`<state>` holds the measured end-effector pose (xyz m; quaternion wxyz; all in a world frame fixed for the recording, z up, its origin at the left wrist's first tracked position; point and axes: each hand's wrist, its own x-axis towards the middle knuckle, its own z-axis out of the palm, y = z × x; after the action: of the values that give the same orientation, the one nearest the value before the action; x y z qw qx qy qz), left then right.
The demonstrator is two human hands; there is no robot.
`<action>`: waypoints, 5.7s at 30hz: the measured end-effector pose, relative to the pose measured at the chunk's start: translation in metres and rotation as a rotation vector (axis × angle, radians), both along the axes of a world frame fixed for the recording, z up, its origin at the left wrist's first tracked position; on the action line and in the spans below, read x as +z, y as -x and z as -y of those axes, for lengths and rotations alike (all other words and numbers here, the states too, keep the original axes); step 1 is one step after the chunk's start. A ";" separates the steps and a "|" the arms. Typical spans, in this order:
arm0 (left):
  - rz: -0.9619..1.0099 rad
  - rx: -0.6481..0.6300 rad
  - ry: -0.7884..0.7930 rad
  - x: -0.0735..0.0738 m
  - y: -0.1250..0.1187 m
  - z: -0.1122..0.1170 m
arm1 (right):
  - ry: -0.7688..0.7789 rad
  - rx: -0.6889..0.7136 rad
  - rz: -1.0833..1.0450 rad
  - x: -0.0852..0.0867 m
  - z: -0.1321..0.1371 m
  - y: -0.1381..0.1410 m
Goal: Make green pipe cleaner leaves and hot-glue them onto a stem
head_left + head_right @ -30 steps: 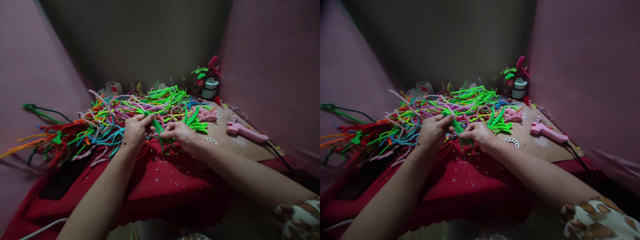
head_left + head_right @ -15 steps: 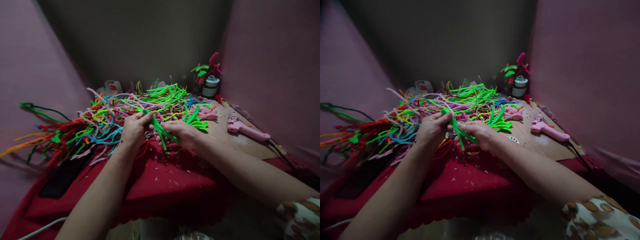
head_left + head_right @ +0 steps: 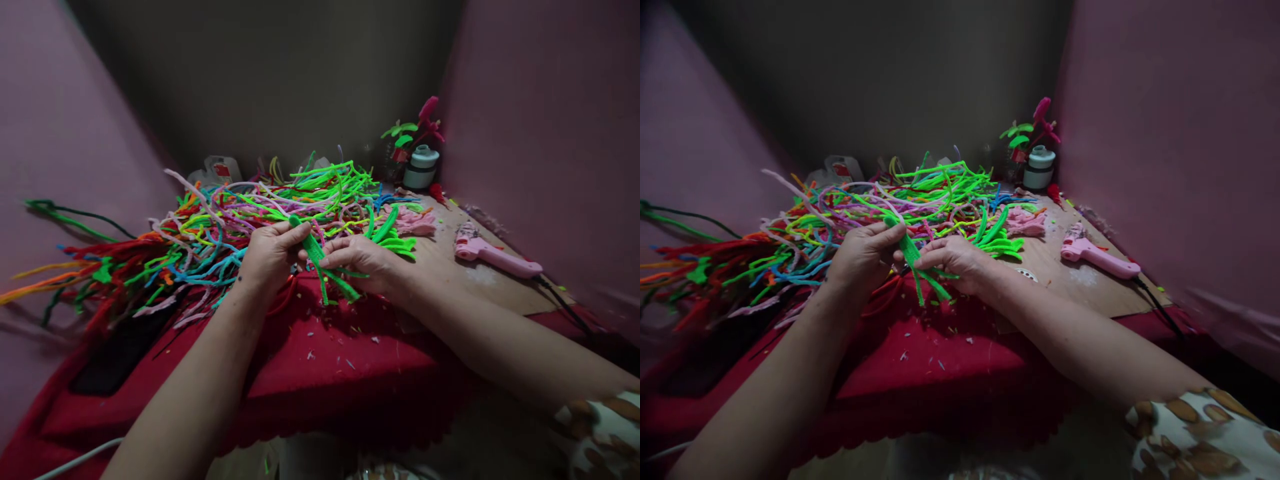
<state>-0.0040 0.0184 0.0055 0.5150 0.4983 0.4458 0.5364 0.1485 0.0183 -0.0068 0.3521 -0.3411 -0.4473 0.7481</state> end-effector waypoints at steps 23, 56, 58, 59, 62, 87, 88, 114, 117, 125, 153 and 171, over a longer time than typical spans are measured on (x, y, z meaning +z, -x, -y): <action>0.003 0.093 -0.045 -0.005 -0.002 -0.004 | -0.037 0.033 0.041 -0.016 -0.005 0.005; 0.052 -0.070 -0.004 -0.006 0.004 -0.005 | -0.253 0.227 -0.046 -0.009 -0.002 -0.003; 0.050 -0.077 0.003 -0.008 0.003 -0.005 | -0.269 0.233 -0.021 -0.009 -0.003 -0.004; 0.046 -0.077 0.004 -0.009 0.002 -0.005 | -0.268 0.249 -0.005 -0.009 -0.003 -0.004; 0.036 -0.078 -0.011 -0.013 -0.001 -0.003 | -0.253 0.277 0.031 -0.011 -0.003 -0.002; 0.206 -0.186 0.044 0.000 0.002 0.000 | -0.236 0.388 -0.216 -0.014 -0.004 -0.003; 0.195 -0.203 0.053 0.000 0.002 0.001 | -0.221 0.425 -0.237 -0.014 -0.005 -0.004; 0.088 -0.024 0.057 -0.003 -0.004 0.004 | -0.068 0.088 0.039 -0.015 0.002 0.009; 0.077 -0.042 0.008 -0.004 -0.003 0.002 | -0.097 0.102 0.040 -0.017 0.001 0.008; 0.161 0.013 0.007 -0.002 -0.003 0.001 | -0.152 0.098 0.024 -0.019 0.006 0.008; -0.030 -0.061 -0.003 -0.004 -0.003 0.006 | -0.218 -0.041 -0.044 -0.019 0.010 0.010; 0.088 -0.194 0.028 -0.001 0.000 0.004 | -0.214 0.017 -0.043 -0.018 0.013 0.010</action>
<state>-0.0039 0.0140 0.0048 0.5904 0.5080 0.3798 0.4990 0.1386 0.0056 -0.0246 0.3898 -0.2815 -0.5200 0.7060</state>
